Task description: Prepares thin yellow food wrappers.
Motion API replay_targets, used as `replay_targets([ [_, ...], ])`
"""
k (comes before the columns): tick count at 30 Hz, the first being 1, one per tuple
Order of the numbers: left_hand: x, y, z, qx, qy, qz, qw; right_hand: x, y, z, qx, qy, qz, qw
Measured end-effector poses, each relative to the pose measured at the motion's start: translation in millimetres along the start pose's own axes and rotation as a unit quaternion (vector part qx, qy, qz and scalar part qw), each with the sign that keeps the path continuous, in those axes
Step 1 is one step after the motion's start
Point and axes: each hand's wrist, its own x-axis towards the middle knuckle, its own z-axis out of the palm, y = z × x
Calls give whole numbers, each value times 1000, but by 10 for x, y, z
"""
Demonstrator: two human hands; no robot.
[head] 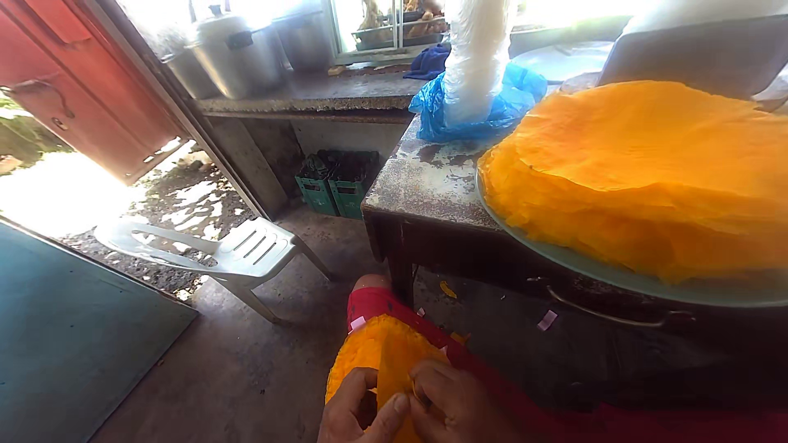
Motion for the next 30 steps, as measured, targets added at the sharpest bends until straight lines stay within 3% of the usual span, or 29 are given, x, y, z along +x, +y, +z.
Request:
replay_targets([
  [2, 55, 20, -4, 64, 18, 36, 997, -5, -43, -1, 7, 11, 14, 1000],
  [4, 90, -1, -49, 103, 30, 72, 992, -13, -38, -36, 50, 57, 83, 994],
  [7, 86, -15, -117, 73, 61, 79, 992, -31, -19, -93, 129, 99, 200, 966],
  [10, 99, -10, -134, 48, 51, 99, 993, 16, -95, -168, 231, 47, 255, 938],
  [12, 136, 23, -103, 49, 14, 132, 990, 66, -149, -189, 273, 2, 253, 928],
  [15, 175, 90, -8, 57, -34, 187, 980, 139, -189, -167, 232, 1, 245, 941],
  [19, 169, 117, 42, 61, -24, 193, 979, 129, -171, -234, 178, 12, 215, 960],
  [25, 71, 1, -101, -42, 42, 132, 989, 56, -124, -307, 121, 78, 213, 967],
  [28, 42, 22, -167, -133, 72, 71, 986, 49, -105, -347, 150, 96, 203, 963],
  [30, 57, 42, -189, -122, 60, 34, 990, 52, -109, -347, 173, 78, 179, 965],
])
